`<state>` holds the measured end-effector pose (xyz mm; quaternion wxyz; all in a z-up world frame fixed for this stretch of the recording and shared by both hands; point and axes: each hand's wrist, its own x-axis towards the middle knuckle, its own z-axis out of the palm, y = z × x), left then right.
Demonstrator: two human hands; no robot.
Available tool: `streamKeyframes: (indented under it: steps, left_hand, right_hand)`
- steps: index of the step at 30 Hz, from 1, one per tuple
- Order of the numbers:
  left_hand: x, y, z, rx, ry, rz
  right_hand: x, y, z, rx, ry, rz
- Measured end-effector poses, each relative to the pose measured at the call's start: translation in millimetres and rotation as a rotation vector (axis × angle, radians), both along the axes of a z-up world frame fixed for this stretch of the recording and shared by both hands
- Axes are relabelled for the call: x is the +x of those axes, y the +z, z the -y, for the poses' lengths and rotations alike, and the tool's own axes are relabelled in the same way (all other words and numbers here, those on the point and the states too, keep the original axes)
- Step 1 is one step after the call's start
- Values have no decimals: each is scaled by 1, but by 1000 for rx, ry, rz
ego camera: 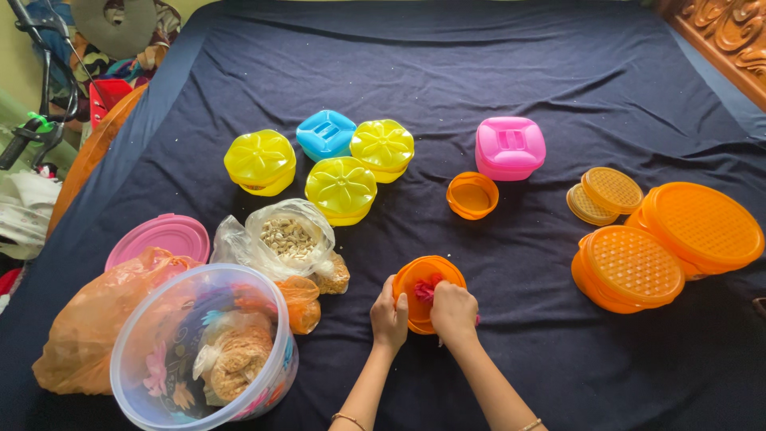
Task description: The person wipes the inside of orange plastic containers with a cloth, then scoops dry food items from a plastic bag into the containers and secures the lids. The person repeats this process for multiple containers on a dark blue bedsheet.
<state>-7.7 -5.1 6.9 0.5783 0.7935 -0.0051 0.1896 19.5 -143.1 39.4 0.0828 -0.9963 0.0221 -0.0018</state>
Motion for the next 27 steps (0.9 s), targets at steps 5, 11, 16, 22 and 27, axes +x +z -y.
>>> streamKeyframes:
  steps: [5, 11, 16, 22, 27]
  left_hand:
    - [1, -8, 0, -9, 4, -15]
    - [4, -9, -3, -74, -23, 21]
    - [3, -7, -2, -121, -33, 6]
    - [4, -3, -4, -104, -32, -24]
    - [4, -5, -4, -120, -35, 9]
  right_hand:
    - [-15, 26, 1, 38, 98, -51]
    - [-24, 73, 7, 629, 7, -485]
    - [-35, 82, 6, 555, 7, 128]
    - [-26, 74, -9, 266, 47, 364]
    - [-22, 57, -31, 330, 228, 391]
